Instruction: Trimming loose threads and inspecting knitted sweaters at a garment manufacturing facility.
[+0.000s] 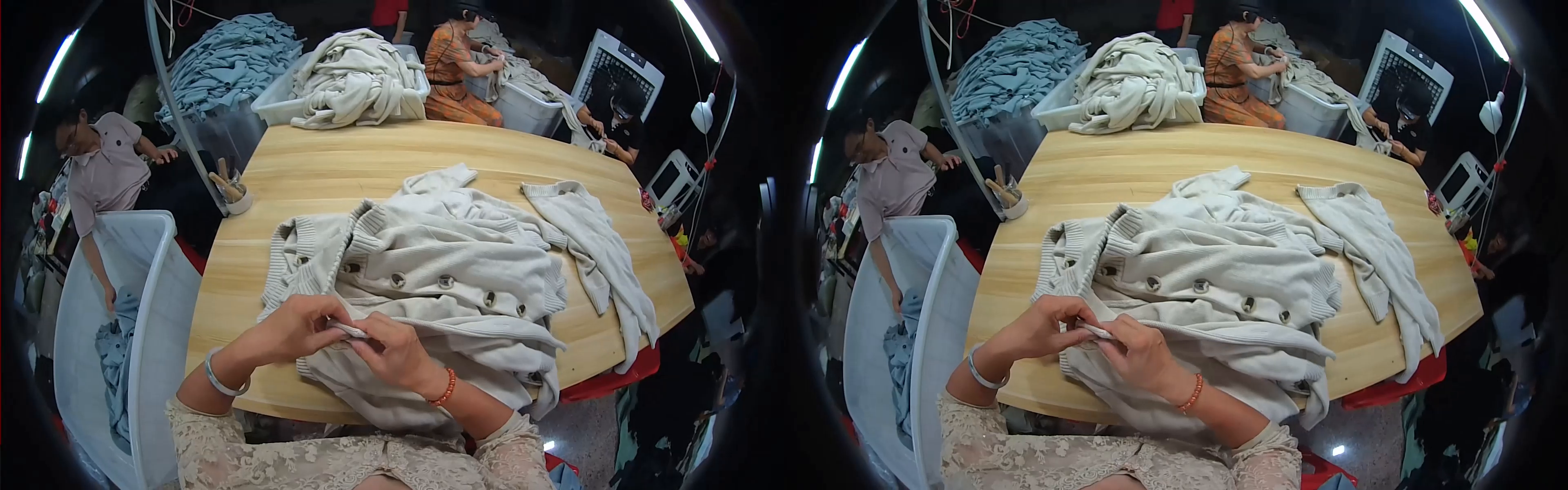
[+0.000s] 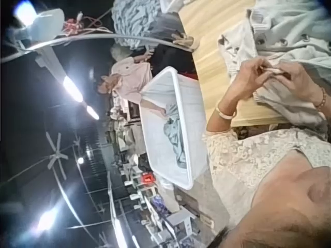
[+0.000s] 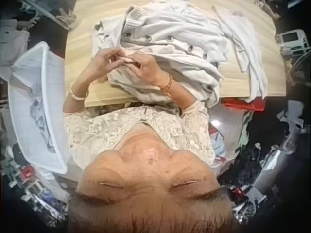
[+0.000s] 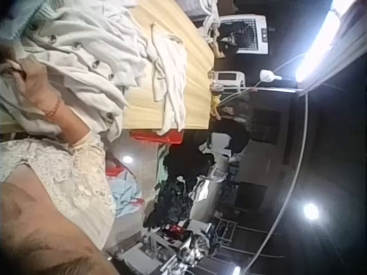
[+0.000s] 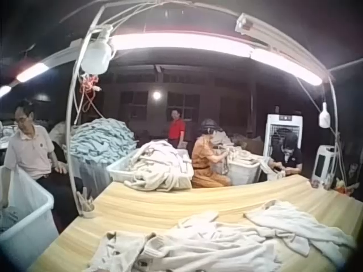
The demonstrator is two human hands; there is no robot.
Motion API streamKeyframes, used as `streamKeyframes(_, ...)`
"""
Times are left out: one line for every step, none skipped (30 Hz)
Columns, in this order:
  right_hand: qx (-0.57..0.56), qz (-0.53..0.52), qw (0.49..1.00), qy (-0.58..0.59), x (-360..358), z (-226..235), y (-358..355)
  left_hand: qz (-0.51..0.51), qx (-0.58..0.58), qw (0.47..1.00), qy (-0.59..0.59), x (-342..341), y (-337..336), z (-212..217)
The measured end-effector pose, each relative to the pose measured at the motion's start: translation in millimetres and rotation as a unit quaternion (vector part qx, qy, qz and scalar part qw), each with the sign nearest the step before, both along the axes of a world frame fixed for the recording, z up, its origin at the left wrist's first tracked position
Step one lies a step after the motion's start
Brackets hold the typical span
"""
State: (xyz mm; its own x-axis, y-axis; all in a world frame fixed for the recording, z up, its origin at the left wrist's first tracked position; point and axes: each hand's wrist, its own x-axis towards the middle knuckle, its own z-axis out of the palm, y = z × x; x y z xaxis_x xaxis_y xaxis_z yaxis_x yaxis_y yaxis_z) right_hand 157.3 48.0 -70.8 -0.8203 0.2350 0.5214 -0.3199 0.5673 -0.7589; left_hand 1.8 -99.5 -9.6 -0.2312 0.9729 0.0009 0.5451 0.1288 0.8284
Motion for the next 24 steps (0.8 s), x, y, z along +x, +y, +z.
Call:
streamKeyframes(-0.031, 0.019, 0.999, -0.011, -3.4, -2.0, -5.2, 0.020, 0.006, 0.998, -0.059, -6.9, -5.5, -11.2)
streamKeyframes(-0.020, 0.013, 1.000, -0.002, -7.5, -3.2, -5.6, 0.038, 0.012, 0.992, -0.120, -14.0, -8.2, -25.2)
streamKeyframes(-0.010, 0.005, 1.000, -0.017, -9.9, -4.6, -6.1, 0.039, 0.007, 0.986, -0.165, -18.4, -8.6, -32.1)
streamKeyframes(-0.001, -0.006, 0.999, -0.035, -9.5, -5.6, -5.5, 0.035, -0.007, 0.982, -0.188, -21.9, -7.6, -37.6)
streamKeyframes(-0.033, -0.008, 0.995, -0.089, -8.8, -4.8, -4.4, 0.031, -0.021, 0.977, -0.211, -25.4, -6.2, -42.9)
streamKeyframes(-0.042, -0.011, 0.993, -0.106, -10.0, -5.4, 0.0, 0.018, -0.020, 0.975, -0.221, -28.9, -2.2, -47.6)
streamKeyframes(-0.051, -0.013, 0.991, -0.122, -11.0, -6.6, 2.9, 0.018, -0.027, 0.973, -0.228, -30.0, -0.6, -48.8)
streamKeyframes(-0.052, -0.016, 0.989, -0.135, -10.7, -5.3, 2.8, 0.011, -0.037, 0.979, -0.202, -30.5, 0.2, -48.7)
streamKeyframes(-0.055, -0.019, 0.989, -0.139, -11.5, -8.2, 5.5, -0.001, -0.043, 0.984, -0.173, -30.7, 4.6, -49.3)
streamKeyframes(-0.053, -0.022, 0.990, -0.132, -13.3, -10.8, 7.7, 0.000, -0.039, 0.985, -0.167, -29.5, 7.7, -46.4)
streamKeyframes(-0.051, -0.024, 0.991, -0.123, -14.4, -11.1, 9.7, -0.002, -0.040, 0.985, -0.168, -27.7, 10.5, -41.6)
streamKeyframes(-0.050, -0.029, 0.991, -0.122, -14.3, -12.0, 11.5, 0.002, -0.047, 0.989, -0.139, -26.6, 13.7, -37.8)
streamKeyframes(-0.056, -0.027, 0.987, -0.150, -13.4, -11.2, 13.8, 0.006, -0.054, 0.993, -0.108, -25.2, 17.6, -31.2)
streamKeyframes(-0.061, -0.027, 0.982, -0.177, -12.2, -9.2, 15.9, 0.002, -0.062, 0.995, -0.084, -20.5, 18.3, -21.0)
streamKeyframes(-0.051, -0.046, 0.983, -0.171, -9.5, -11.1, 16.6, -0.010, -0.060, 0.997, -0.054, -17.2, 23.4, -13.9)
streamKeyframes(-0.040, -0.045, 0.987, -0.148, -11.3, -16.8, 12.7, -0.034, -0.028, 0.999, -0.008, -20.7, 20.8, -15.5)
streamKeyframes(-0.029, -0.045, 0.990, -0.128, -14.2, -27.0, 10.8, -0.007, 0.006, 1.000, -0.026, -21.0, 24.6, -24.3)
streamKeyframes(0.009, -0.043, 0.990, -0.132, -12.3, -33.1, 11.2, 0.014, 0.043, 0.998, -0.047, -21.2, 35.4, -28.1)
streamKeyframes(0.023, -0.049, 0.992, -0.118, -11.6, -36.5, 5.7, 0.047, 0.028, 0.998, 0.044, -14.5, 45.8, -14.5)
streamKeyframes(0.036, -0.054, 0.992, -0.103, -11.1, -38.8, 2.6, 0.059, 0.088, 0.985, 0.137, -18.6, 57.1, -26.0)
streamKeyframes(0.032, -0.048, 0.993, -0.103, -10.5, -38.0, -0.4, 0.075, 0.146, 0.960, 0.228, -24.4, 65.0, -45.3)
streamKeyframes(0.027, -0.050, 0.994, -0.097, -8.9, -39.9, -0.6, 0.088, 0.110, 0.955, 0.261, -27.2, 71.0, -52.4)
streamKeyframes(0.021, -0.045, 0.995, -0.088, -10.5, -40.9, -3.2, 0.105, 0.094, 0.947, 0.287, -31.7, 70.1, -59.0)
streamKeyframes(0.017, -0.038, 0.994, -0.100, -8.2, -39.0, -1.3, 0.117, 0.082, 0.941, 0.308, -30.7, 75.6, -58.6)
